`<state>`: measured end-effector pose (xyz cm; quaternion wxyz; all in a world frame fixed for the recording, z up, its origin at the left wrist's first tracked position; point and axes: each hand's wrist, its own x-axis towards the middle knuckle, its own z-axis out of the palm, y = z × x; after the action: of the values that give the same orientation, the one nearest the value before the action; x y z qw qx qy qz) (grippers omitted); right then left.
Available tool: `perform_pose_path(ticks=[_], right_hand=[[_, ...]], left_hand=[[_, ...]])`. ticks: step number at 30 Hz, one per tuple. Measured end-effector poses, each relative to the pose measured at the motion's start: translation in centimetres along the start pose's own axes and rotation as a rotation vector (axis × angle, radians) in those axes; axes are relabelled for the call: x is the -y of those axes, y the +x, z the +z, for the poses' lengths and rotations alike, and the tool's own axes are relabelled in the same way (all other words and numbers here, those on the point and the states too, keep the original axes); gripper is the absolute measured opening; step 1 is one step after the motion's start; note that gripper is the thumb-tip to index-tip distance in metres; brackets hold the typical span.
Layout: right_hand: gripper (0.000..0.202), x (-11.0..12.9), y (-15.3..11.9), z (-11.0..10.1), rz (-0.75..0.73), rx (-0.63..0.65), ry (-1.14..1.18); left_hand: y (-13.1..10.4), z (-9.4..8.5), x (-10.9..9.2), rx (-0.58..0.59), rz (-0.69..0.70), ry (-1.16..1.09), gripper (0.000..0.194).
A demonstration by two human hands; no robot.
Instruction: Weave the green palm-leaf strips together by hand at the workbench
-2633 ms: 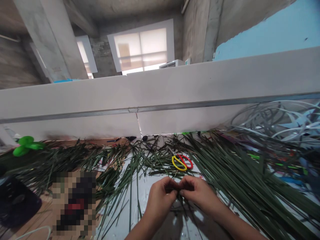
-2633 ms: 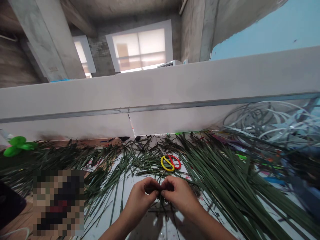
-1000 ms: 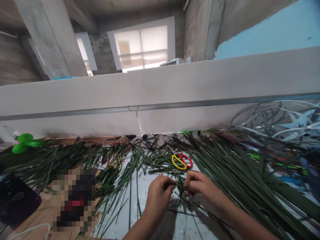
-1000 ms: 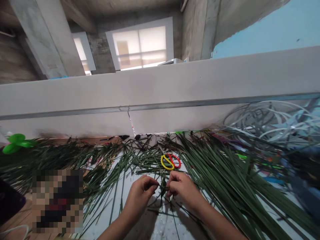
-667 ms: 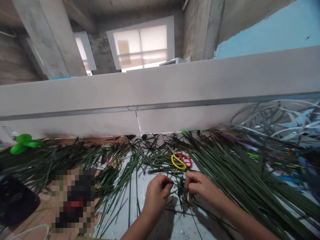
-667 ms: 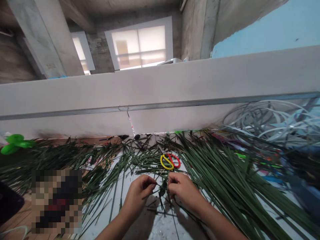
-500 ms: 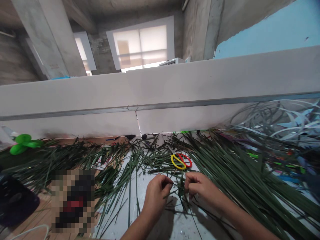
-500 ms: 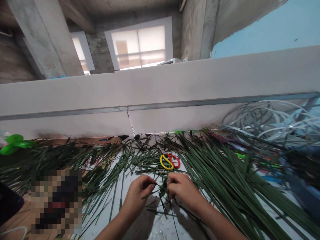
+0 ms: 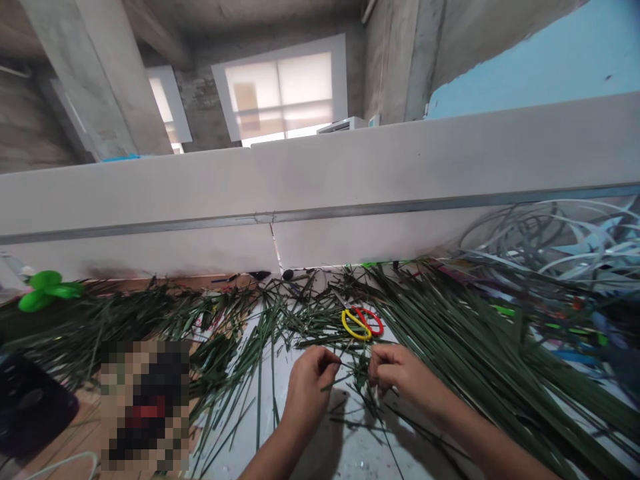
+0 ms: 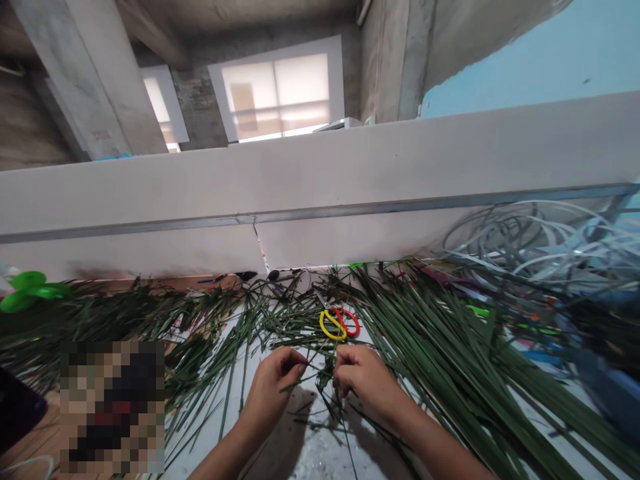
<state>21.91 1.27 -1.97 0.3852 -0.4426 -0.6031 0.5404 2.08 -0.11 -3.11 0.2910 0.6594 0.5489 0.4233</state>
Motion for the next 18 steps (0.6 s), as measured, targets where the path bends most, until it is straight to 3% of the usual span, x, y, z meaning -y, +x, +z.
perform_pose_path(ticks=[3, 5, 9, 13, 15, 18], right_hand=[[0.006, 0.4, 0.0, 0.0, 0.019, -0.015, 0.069], [0.006, 0.6, -0.1, -0.2, 0.043, -0.029, 0.123], [0.009, 1.1, -0.1, -0.5, 0.098, -0.013, 0.208], [0.010, 2.1, -0.4, -0.1, 0.120, 0.032, 0.271], [0.011, 2.9, -0.8, 0.1, 0.110, 0.052, 0.305], [0.029, 4.5, -1.6, 0.0, 0.084, 0.048, 0.365]], left_hand=[[0.1, -0.2, -0.1, 0.041, -0.017, -0.131, 0.010], [0.2, -0.5, -0.4, 0.086, 0.015, -0.210, 0.020], [0.1, -1.2, -1.4, 0.067, 0.238, -0.107, 0.047], [-0.1, -1.5, -2.6, 0.009, 0.421, -0.022, 0.038], [-0.2, -1.7, -3.4, -0.025, 0.400, -0.095, 0.026], [-0.4, -2.3, -4.9, -0.033, 0.189, -0.324, 0.018]])
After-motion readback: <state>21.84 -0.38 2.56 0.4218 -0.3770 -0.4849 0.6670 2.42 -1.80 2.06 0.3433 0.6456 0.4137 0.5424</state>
